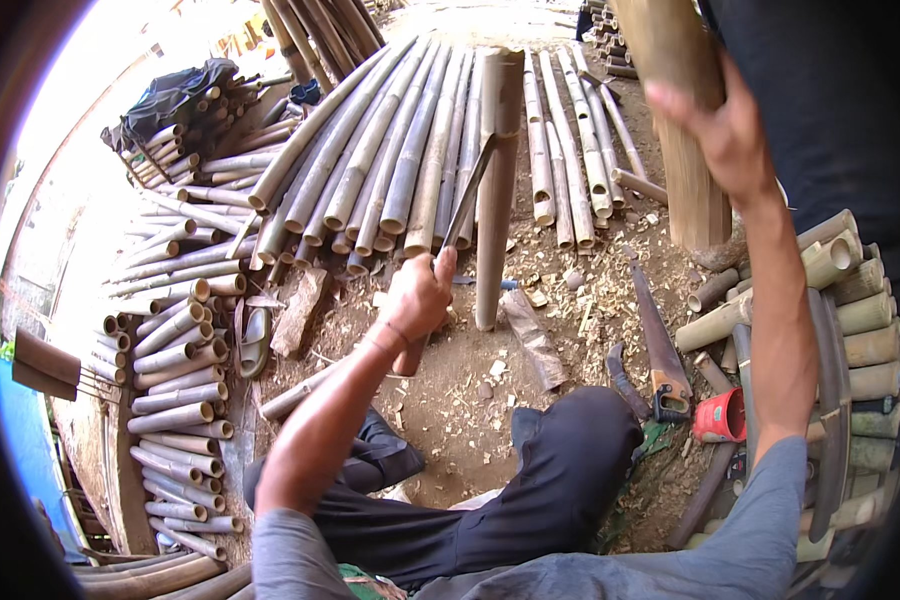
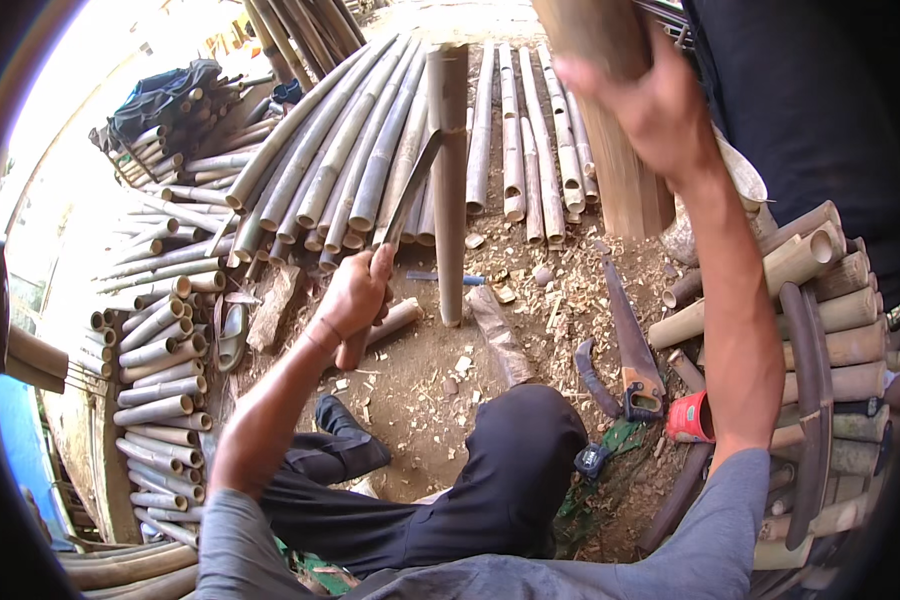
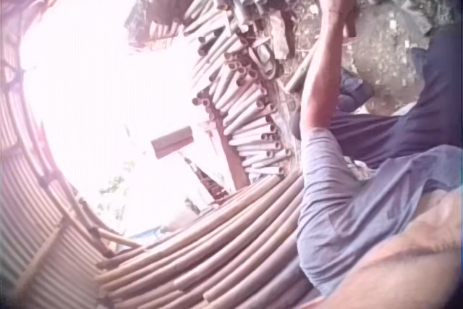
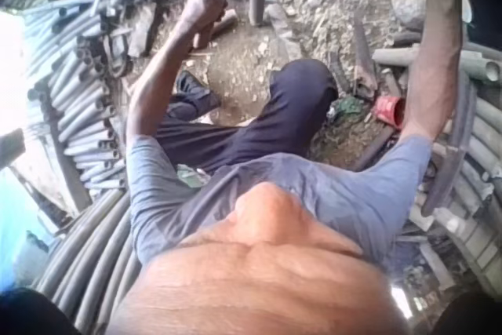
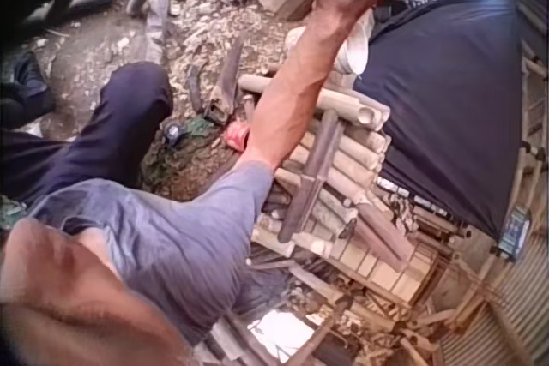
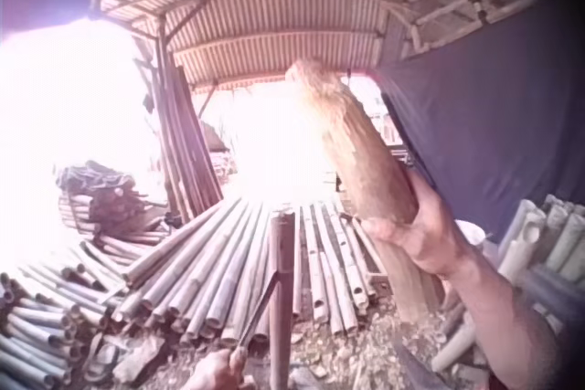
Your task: The person sits on the ground and uses a knife and a wooden mallet to split bamboo poles. They repeatedly strike the knife into the bamboo to split it lengthwise, then use a chisel-like tool to further separate the sections. The split bamboo pieces are placed aside.
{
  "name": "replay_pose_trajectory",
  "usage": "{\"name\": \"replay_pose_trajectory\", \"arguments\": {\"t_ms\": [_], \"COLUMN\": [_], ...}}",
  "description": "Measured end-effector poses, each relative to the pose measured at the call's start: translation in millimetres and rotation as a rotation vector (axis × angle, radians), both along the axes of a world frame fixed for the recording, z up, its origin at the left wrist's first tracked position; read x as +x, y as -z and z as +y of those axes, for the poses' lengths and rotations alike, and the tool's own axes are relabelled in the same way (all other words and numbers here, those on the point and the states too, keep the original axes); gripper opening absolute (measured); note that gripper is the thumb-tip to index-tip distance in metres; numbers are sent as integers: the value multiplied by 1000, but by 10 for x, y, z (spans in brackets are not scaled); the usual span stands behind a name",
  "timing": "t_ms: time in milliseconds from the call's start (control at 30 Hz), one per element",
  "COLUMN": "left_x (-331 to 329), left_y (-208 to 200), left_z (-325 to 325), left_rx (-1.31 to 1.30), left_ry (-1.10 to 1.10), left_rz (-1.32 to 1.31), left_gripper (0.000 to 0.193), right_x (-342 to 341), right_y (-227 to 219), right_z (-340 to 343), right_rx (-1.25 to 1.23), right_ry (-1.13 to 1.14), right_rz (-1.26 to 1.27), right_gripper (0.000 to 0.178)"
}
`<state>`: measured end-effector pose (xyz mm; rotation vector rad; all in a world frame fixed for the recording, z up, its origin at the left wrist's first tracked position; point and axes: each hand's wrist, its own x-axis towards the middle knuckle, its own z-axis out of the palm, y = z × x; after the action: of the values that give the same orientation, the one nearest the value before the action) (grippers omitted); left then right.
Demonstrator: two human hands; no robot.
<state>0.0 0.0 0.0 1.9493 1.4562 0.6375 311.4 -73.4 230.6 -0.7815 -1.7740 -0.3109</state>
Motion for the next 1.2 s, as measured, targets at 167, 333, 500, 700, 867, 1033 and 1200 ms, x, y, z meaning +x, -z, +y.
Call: {"name": "replay_pose_trajectory", "arguments": {"t_ms": [167, 333, 500, 700, 867, 1033, 1200], "left_x": [-33, -28, -150, -94, -66, -290, -281], "left_y": [239, 413, 607, 516, 95, 983, 1362], "left_z": [-299, -336, -330, -390, -463, -504, -548], "left_rx": [-79, -28, -12, -150, -693, -429, -113], "left_ry": [-25, -12, -20, -49, -31, -27, -71], "left_rz": [-56, 58, 155, 84, 91, 94, 165], "left_gripper": [59, 61, 62, 62, 62, 64, 63], "right_x": [-251, -538, -770, -664, -889, -885, -726], "right_y": [-118, 1798, 1220, 48, 2090, 1936, 1184], "right_z": [235, 583, 414, 602, 289, 557, 817], "right_rx": [77, -920, -1071, 244, -1430, -1287, -381], "right_ry": [-69, 471, 334, 303, 480, 516, 279], "right_rz": [25, -511, -420, 205, -584, -736, 46], "right_gripper": [75, 92, 97, 64, 90, 98, 90]}}
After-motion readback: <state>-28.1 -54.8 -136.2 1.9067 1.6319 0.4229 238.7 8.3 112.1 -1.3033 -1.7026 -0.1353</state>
